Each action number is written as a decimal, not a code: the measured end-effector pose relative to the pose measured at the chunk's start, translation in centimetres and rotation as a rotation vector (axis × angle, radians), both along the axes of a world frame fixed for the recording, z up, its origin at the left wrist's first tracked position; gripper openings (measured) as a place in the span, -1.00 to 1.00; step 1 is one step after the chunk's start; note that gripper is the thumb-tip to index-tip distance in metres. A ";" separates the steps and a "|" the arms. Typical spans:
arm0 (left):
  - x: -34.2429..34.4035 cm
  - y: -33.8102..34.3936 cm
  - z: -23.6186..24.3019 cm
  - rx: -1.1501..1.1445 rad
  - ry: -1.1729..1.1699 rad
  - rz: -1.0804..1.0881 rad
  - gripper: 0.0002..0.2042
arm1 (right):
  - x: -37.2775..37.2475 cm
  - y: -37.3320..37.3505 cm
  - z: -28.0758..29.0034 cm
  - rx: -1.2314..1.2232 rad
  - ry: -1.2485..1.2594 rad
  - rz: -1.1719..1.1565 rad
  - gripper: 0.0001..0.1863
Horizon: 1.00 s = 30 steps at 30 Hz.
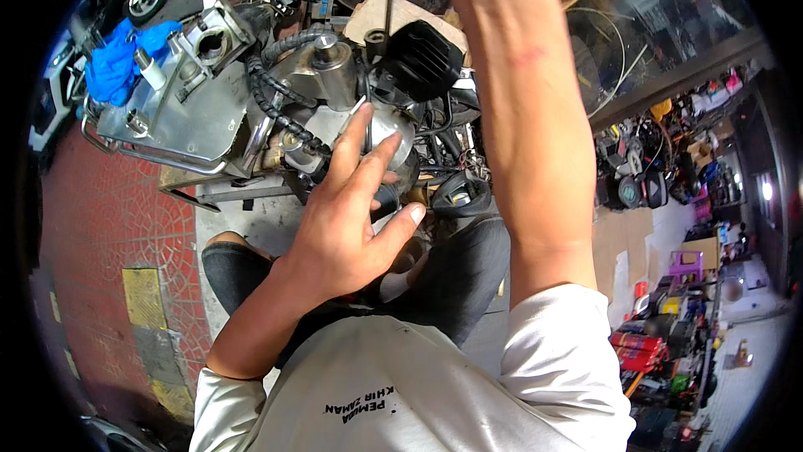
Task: The person works on a motorcycle engine, using a red-handled screwdriver to tighten bolts on the cylinder head and a green-handled screwdriver to adjust the spark plug cap. The person also manipulates the engine's cooling fins and wiring with their hands.
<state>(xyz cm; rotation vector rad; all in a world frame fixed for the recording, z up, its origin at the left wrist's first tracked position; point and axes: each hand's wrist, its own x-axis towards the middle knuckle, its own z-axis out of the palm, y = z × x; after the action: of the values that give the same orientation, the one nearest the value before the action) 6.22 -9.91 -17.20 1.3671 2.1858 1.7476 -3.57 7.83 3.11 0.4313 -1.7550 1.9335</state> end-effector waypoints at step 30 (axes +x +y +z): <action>-12.0 4.5 22.1 -0.039 0.535 0.486 -0.63 | 8.5 8.8 -16.6 0.357 -0.200 -0.166 -0.16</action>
<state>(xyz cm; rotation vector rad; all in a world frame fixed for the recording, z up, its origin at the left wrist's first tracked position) -5.77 -5.41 4.86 1.5282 3.0364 1.5659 4.98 16.62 -13.48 0.2072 -2.2012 1.5965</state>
